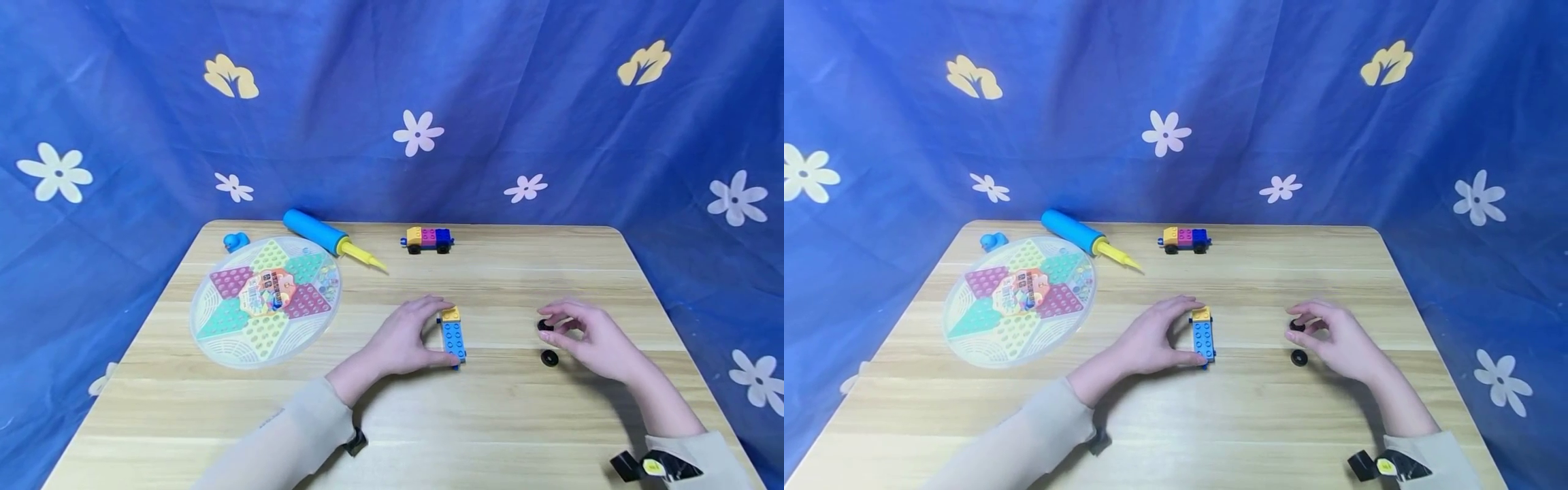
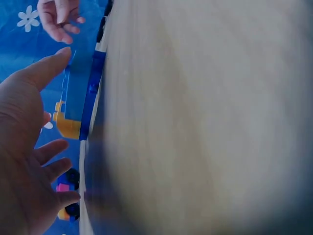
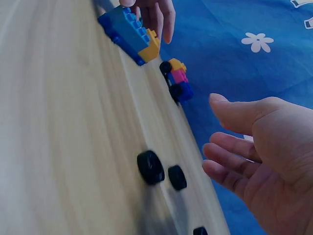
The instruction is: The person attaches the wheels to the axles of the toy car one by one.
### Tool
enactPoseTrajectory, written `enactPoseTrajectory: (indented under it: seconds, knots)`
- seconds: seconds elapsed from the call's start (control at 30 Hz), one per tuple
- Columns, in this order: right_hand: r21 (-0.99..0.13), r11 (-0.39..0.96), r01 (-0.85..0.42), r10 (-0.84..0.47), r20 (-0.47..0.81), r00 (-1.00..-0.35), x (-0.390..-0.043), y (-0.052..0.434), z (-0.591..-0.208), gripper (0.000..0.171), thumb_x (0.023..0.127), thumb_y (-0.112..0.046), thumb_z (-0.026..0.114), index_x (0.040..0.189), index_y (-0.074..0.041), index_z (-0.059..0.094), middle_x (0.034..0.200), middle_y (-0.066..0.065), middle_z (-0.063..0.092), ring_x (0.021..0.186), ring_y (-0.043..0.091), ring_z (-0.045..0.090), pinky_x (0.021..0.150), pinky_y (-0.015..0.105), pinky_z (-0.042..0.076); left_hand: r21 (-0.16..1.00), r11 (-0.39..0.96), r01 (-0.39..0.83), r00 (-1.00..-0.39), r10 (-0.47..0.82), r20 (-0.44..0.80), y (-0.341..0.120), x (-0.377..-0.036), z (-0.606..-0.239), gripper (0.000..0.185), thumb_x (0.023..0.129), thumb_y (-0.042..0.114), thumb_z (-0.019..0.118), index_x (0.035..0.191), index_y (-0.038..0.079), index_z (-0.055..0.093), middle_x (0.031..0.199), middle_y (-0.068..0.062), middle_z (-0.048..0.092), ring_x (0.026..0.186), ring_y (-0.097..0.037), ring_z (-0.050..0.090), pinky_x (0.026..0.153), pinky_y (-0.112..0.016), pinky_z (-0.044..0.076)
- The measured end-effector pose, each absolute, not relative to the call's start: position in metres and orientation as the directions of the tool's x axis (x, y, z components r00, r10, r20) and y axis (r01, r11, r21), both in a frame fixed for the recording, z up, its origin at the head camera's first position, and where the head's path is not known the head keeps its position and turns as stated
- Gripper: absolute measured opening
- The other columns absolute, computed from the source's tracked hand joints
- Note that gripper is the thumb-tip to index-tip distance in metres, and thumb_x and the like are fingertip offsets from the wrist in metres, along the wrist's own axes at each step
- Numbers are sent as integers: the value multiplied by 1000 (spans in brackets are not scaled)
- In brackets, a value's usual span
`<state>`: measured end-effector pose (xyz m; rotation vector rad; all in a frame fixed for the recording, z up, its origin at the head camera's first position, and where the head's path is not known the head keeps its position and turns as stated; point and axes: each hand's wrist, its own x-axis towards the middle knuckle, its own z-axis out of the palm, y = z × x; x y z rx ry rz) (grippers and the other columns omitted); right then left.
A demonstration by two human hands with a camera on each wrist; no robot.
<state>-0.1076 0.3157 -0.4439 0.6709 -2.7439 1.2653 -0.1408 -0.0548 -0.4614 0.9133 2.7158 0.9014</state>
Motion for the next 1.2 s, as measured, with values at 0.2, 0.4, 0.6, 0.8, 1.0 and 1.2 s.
enactPoseTrajectory:
  seconds: [0.2, 0.4, 0.6, 0.8, 1.0, 1.2]
  knots:
    - [-697, 606, -384, -400, 150, -904, -96, 325, -454, 41, 86, -16, 91, 122, -6, 74, 107, 3, 69, 88, 18, 68, 75, 29, 60, 577, 621, 530, -793, 603, 79, -50, -140, -464, 99, 74, 67, 89, 157, 25, 53, 162, -7, 47, 153, -30, 35, 124, -61, 22]
    - [-656, 651, -383, -442, 83, -893, -92, 329, -466, 44, 80, -18, 95, 117, -9, 74, 95, -5, 63, 80, 13, 59, 66, 25, 52, 552, 648, 525, -793, 607, 41, -48, -141, -466, 98, 73, 63, 91, 156, 28, 53, 159, -2, 49, 151, -26, 39, 125, -61, 20]
    - [-649, 644, -404, -468, 82, -880, -92, 328, -468, 33, 82, -9, 92, 111, -8, 75, 93, -6, 61, 78, 9, 56, 64, 25, 50, 625, 626, 466, -805, 593, 8, -49, -141, -464, 95, 76, 53, 94, 156, 26, 52, 156, 1, 50, 143, -25, 48, 121, -49, 35]
    - [-650, 660, -377, -456, 51, -888, -91, 326, -465, 24, 89, -10, 87, 110, -10, 75, 93, -7, 61, 79, 6, 56, 66, 26, 50, 712, 551, 435, -809, 586, 40, -52, -142, -460, 97, 78, 45, 95, 159, 20, 49, 159, -3, 45, 143, -29, 47, 118, -50, 38]
    - [-658, 639, -399, -462, 87, -883, -93, 321, -461, 23, 93, -9, 83, 114, -9, 73, 91, -10, 63, 79, 6, 60, 68, 26, 54, 850, 361, 385, -828, 541, 146, -56, -144, -454, 93, 78, 14, 97, 158, 17, 50, 161, -5, 39, 133, -28, 58, 108, -36, 51]
    - [-685, 595, -421, -456, 143, -878, -100, 312, -445, 29, 95, -6, 79, 123, -3, 71, 93, -8, 67, 83, 8, 64, 73, 27, 58, 930, 140, 340, -835, 499, 230, -61, -146, -448, 98, 67, -18, 92, 151, 18, 56, 157, -3, 38, 125, -29, 61, 91, -32, 61]
